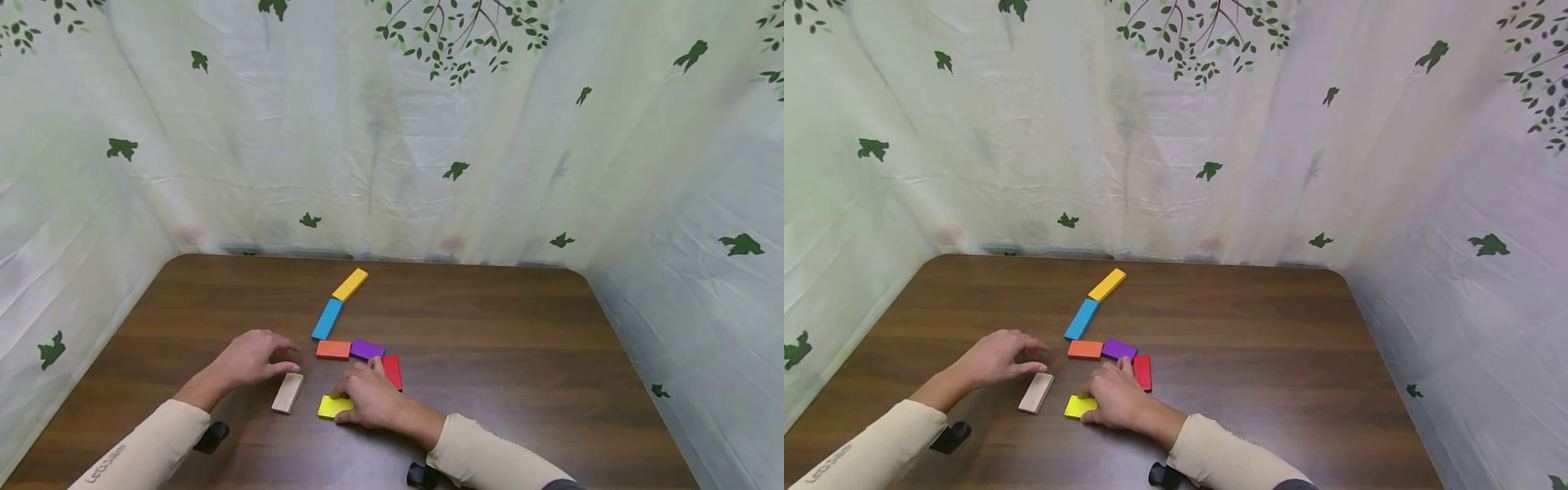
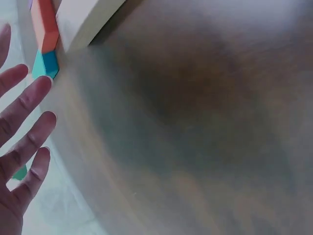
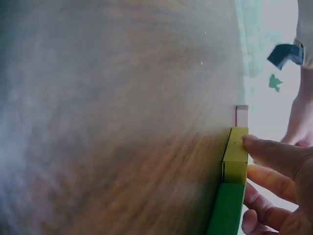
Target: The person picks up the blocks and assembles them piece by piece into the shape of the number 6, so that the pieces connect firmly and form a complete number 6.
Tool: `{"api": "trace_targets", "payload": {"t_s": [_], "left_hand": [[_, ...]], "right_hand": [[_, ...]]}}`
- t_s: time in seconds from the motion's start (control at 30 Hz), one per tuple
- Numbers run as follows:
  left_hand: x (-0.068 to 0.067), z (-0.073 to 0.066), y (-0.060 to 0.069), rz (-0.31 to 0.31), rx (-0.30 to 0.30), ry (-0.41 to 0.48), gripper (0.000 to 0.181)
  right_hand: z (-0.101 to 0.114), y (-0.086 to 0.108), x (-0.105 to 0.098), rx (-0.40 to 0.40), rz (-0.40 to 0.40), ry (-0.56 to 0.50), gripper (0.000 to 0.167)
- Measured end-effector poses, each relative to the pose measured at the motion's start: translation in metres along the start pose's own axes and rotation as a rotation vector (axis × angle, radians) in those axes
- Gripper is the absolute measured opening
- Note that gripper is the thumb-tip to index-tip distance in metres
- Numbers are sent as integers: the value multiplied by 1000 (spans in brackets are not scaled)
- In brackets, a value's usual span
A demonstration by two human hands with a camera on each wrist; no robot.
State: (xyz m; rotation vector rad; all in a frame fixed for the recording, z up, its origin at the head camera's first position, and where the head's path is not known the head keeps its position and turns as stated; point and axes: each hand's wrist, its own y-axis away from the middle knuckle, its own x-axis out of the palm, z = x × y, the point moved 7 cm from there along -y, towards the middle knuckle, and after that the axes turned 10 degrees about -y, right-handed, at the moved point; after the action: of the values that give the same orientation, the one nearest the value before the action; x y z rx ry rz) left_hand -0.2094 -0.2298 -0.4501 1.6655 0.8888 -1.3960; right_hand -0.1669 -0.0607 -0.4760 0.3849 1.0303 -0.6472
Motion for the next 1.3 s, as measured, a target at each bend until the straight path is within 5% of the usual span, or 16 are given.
{"api": "trace_targets", "payload": {"t_s": [0.23,0.53,0.9,1.3], "left_hand": [[11,-10,20,-1,4,-48,45],[20,-10,33,17,-132,15,51],[24,-14,37,-43,-195,35,53],[25,-15,32,-36,-217,74,53]], "right_hand": [[1,1,2,-4,-3,4,33],[2,2,-1,-14,-27,12,33],[1,1,1,13,-6,-9,33],[1,1,1,0,-20,20,33]]}}
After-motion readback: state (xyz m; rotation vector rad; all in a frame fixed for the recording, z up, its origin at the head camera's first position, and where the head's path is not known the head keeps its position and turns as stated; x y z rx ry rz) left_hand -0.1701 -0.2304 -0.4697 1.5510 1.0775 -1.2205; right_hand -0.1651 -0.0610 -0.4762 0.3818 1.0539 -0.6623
